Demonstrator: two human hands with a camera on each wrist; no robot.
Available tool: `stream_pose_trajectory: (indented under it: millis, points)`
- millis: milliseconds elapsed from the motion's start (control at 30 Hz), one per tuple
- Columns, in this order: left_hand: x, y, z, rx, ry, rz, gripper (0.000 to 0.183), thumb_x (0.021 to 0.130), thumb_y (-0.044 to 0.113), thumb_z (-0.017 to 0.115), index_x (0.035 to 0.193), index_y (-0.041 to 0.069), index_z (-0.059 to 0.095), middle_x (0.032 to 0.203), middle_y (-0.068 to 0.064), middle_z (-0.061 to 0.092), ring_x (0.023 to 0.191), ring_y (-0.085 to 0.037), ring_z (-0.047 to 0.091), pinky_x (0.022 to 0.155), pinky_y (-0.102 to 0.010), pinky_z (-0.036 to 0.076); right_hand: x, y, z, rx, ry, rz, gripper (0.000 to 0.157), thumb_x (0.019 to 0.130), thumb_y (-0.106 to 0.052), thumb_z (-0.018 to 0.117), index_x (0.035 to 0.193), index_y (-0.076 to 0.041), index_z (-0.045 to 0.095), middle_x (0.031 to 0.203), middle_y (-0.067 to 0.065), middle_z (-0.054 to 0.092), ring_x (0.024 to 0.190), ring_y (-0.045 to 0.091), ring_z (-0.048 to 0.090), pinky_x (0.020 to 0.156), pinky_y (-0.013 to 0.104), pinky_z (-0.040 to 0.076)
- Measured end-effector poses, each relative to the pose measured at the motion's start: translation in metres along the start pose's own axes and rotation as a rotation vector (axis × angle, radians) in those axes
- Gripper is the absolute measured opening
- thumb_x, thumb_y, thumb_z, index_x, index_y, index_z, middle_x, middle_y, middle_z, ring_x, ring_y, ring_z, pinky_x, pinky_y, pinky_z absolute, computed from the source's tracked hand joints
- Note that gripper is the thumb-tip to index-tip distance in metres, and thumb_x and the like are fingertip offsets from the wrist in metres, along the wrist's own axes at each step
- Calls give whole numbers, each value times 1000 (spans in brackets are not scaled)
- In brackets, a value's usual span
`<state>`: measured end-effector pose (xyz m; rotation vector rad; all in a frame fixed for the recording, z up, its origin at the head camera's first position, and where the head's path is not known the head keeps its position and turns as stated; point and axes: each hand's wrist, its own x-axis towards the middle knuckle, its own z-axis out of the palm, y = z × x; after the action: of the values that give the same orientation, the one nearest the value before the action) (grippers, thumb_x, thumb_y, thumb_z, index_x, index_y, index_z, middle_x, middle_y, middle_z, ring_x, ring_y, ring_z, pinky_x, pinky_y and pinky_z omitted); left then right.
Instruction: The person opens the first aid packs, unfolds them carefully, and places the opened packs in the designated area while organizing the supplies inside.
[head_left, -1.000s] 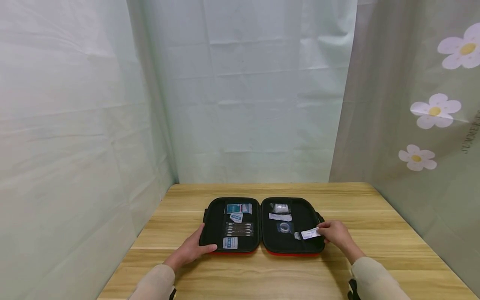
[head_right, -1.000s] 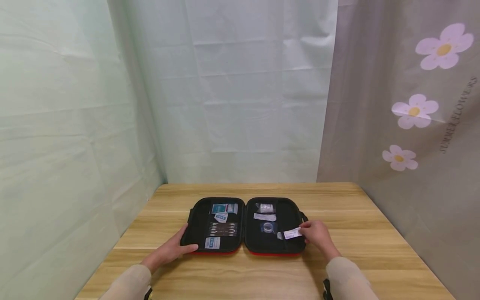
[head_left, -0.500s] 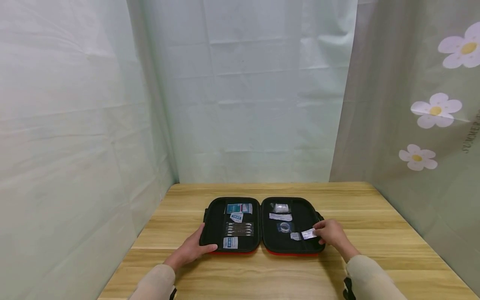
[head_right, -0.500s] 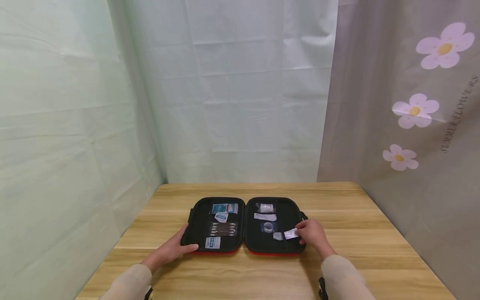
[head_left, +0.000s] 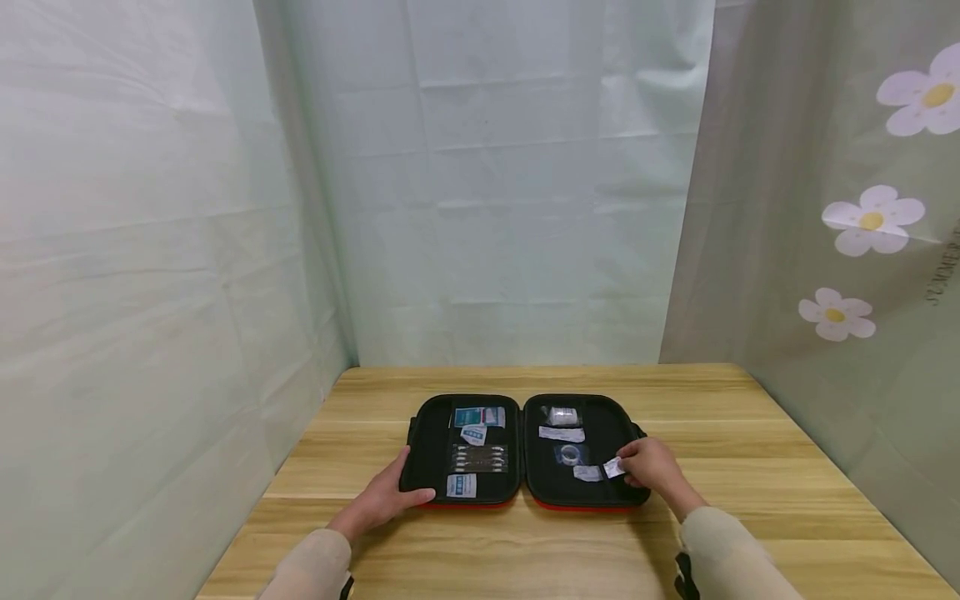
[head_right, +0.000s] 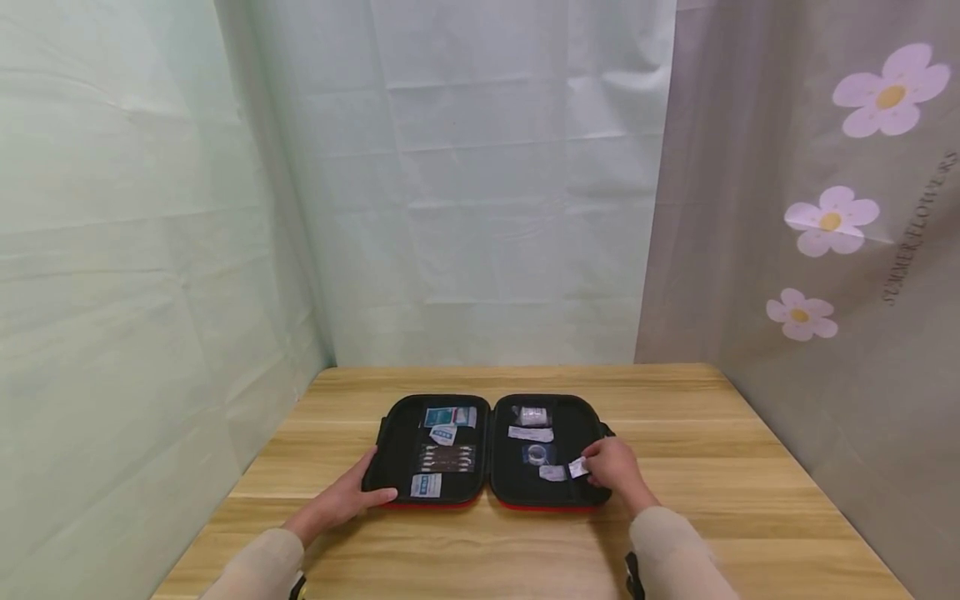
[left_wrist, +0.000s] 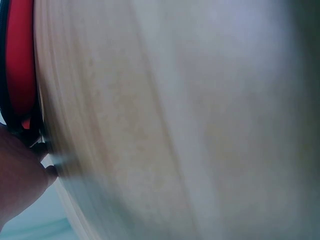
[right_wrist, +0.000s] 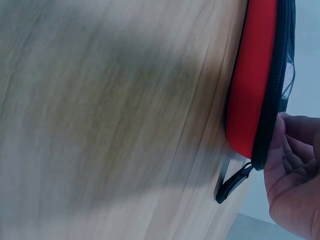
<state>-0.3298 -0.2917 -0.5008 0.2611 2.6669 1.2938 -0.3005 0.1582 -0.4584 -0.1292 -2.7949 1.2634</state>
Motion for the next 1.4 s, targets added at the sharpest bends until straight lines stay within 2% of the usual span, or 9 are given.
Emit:
stream_pose_trajectory:
  millis: [167,567,1067,1267,1400]
  points:
    - [-2,1,0,10,13,-6,111,80,47,80,157,1,16,157,-27,25,141,-48,27,112,-64,21,0,-4,4,6,-18,11,15,83,9,60,93,13,70,74,8,63,52,13,60,52,27,54]
    - [0,2,1,-7,7,4,107,81,46,79,158,4,16,158,-25,24,141,-46,26,113,-64,19,0,-5,18,-13,-33,48,17,81,9,56,90,9,71,69,5,61,53,11,60,52,27,54]
    - [-2,-1,1,-17,9,15,105,81,44,80,158,6,19,158,-23,27,140,-44,30,112,-63,22,-2,-3,26,-51,-5,9,16,83,6,59,88,5,74,66,1,60,54,12,57,52,27,51]
    - [-3,1,1,-15,8,20,105,82,43,80,158,6,19,158,-23,27,140,-45,30,112,-64,21,-2,-6,27,-46,-6,7,19,82,6,58,95,8,72,70,3,61,54,13,57,53,28,49]
    - [-2,1,1,-17,9,24,105,82,43,80,158,6,19,158,-23,28,140,-45,30,112,-64,22,-1,-9,28,-65,2,-4,25,80,5,56,100,10,71,77,8,64,62,17,57,57,29,47]
